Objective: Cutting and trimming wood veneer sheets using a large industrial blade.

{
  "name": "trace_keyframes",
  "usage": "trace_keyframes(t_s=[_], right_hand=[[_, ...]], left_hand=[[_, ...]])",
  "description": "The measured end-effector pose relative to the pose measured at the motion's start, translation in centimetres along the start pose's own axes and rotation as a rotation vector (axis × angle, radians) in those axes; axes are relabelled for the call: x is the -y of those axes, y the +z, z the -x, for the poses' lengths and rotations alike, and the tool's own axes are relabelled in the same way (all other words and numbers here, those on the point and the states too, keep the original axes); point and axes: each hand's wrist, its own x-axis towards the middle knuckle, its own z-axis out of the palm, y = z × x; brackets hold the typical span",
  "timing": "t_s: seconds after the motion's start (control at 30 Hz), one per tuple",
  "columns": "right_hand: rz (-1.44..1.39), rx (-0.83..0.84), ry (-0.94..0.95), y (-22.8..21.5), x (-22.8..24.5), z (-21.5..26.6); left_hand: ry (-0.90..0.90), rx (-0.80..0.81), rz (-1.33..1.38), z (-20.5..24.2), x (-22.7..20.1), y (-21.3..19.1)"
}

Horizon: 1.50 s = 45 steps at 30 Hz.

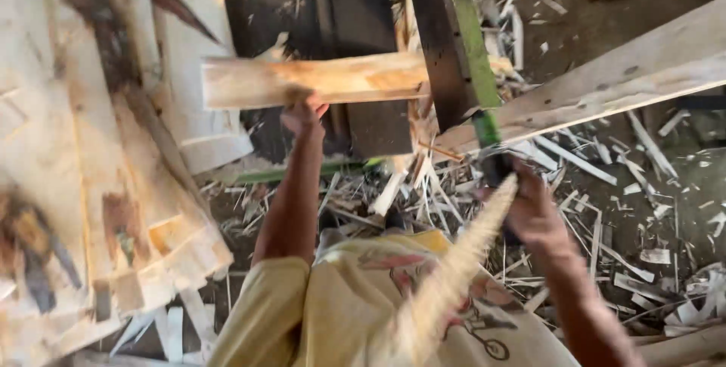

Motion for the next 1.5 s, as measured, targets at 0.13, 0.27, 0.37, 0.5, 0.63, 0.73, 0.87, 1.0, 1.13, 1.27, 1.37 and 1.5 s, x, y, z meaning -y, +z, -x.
trace_keyframes(t_s=[0.13,0.27,0.37,0.5,0.63,0.73,0.87,1.0,1.13,1.27,1.37,1.5], right_hand=[[1.077,-0.479,1.045,-7.1,-22.9,5.7],[1.104,-0.473,0.830,-9.7,-28.7,8.8],[0.893,-0.500,0.841,-5.1,-19.6,5.4],[0.689,-0.451,0.887,1.3,-5.2,-1.5],[0.690,-0.450,0.898,1.6,-3.9,-1.1],[0.640,-0.515,0.859,1.4,-3.7,-1.0],[0.609,-0.550,0.829,1.7,-4.6,-0.7],[0.610,-0.558,0.816,2.2,-4.1,-1.4],[0.632,-0.587,0.875,2.2,-4.1,-1.5],[0.635,-0.572,0.843,1.4,-5.0,-0.6],[0.619,-0.558,0.814,1.3,-4.9,-0.9],[0.639,-0.540,0.872,1.6,-4.2,-1.3]], left_hand=[[-0.004,0.011,0.084,-2.4,-0.1,0.0],[-0.050,0.035,0.159,-0.5,-1.0,0.2],[-0.055,0.083,0.235,0.9,-0.9,-1.1],[0.005,0.150,0.446,5.5,-3.1,-0.8],[0.901,0.036,-0.716,7.2,2.2,0.6],[0.023,0.354,-0.370,14.5,-0.7,2.5],[0.588,0.232,-0.797,12.7,-2.0,-3.5],[0.927,0.127,-1.459,10.8,-1.0,-7.4],[0.510,0.255,-1.391,13.4,-1.3,-6.1],[0.668,0.200,-1.416,13.5,-2.1,-4.6],[0.742,0.157,-1.450,11.7,-0.8,-5.7],[0.593,0.197,-1.376,9.4,1.5,-6.4]])
